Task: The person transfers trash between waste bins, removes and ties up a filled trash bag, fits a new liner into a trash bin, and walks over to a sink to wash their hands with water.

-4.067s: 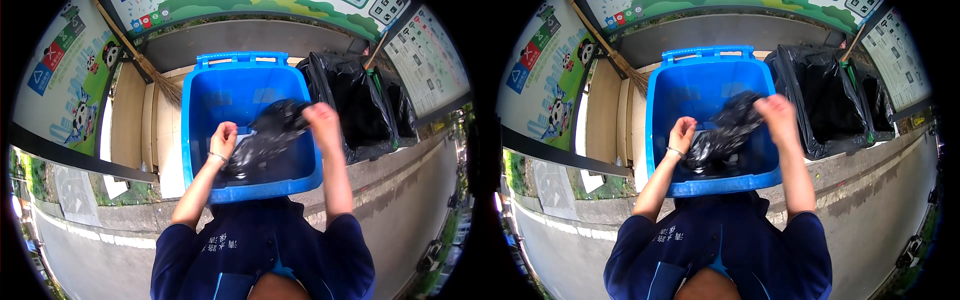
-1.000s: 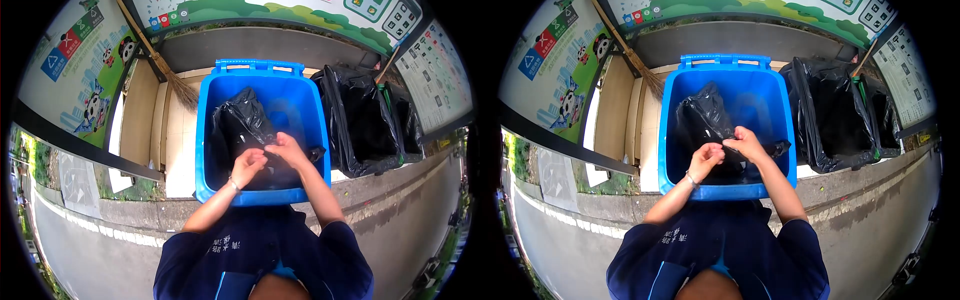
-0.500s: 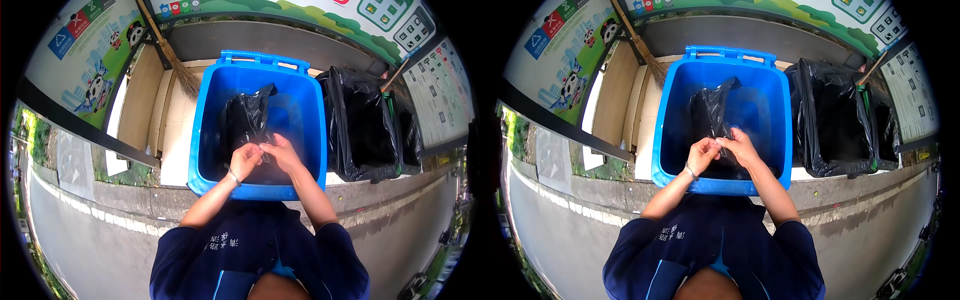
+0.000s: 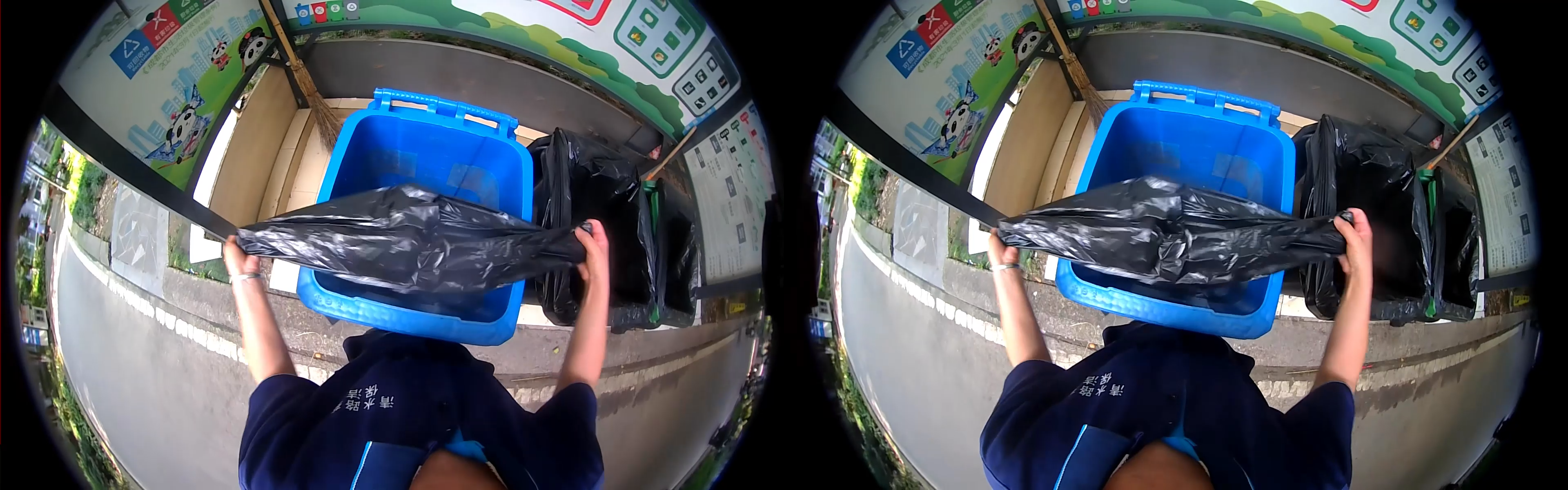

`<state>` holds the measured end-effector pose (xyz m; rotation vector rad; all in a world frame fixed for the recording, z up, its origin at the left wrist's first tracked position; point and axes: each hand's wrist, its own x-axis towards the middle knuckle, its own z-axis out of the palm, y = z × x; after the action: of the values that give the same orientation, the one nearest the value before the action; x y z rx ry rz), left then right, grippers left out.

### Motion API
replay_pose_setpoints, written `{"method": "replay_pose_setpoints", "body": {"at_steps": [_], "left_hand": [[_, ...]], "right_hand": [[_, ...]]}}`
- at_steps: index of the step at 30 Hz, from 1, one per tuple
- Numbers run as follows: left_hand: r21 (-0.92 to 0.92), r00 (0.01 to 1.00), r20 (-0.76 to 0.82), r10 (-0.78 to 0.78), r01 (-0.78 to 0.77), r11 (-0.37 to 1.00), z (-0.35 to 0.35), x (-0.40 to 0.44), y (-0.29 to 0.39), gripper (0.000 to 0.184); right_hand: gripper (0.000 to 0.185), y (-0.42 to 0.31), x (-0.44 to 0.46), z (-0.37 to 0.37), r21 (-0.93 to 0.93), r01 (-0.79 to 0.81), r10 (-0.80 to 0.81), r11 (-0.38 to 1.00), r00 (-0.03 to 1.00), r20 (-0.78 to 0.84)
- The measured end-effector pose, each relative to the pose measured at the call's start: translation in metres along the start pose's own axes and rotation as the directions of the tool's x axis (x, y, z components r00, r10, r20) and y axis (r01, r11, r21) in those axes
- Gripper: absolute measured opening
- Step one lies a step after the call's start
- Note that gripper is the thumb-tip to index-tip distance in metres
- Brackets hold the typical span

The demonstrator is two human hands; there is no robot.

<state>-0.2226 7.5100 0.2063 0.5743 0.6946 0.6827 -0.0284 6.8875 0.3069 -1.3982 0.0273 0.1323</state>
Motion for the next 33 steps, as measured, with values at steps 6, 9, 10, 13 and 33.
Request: {"method": "replay_pose_setpoints", "body": {"at_steps": [6, 9, 10, 13, 33], "left_hand": [[0.605, 0.666, 0.181, 0.724, -0.656, 0.452, -0.016, 0.0, 0.047, 0.007], [0.59, 0.842, -0.006, 0.539, -0.433, 0.682, -0.03, -0.001, 0.029, 0.01], [0.664, 0.826, -0.116, 0.552, -0.349, 0.661, -0.03, -0.003, 0.018, 0.013], [0.781, 0.809, -0.086, 0.581, -0.308, 0.544, -0.054, 0.018, -0.006, 0.015], [0.413, 0.364, 0.833, -0.416, -0.91, 0.031, 0.121, -0.054, -0.064, 0.021]], "right_hand": [[0.018, -0.02, -0.001, -0.047, -0.196, 0.087, -0.165, 0.977, 0.886, -0.432], [0.026, 0.044, 0.024, -0.104, 0.307, 0.104, 0.137, 0.946, 0.733, -0.667], [0.027, 0.069, 0.03, -0.133, 0.479, 0.126, 0.25, 0.869, 0.723, -0.644], [0.034, 0.088, 0.02, -0.133, 0.255, -0.029, 0.21, 0.966, 0.661, -0.72], [0.007, 0.01, 0.018, 0.069, -0.782, 0.388, -0.325, 0.488, 0.912, 0.249]]}}
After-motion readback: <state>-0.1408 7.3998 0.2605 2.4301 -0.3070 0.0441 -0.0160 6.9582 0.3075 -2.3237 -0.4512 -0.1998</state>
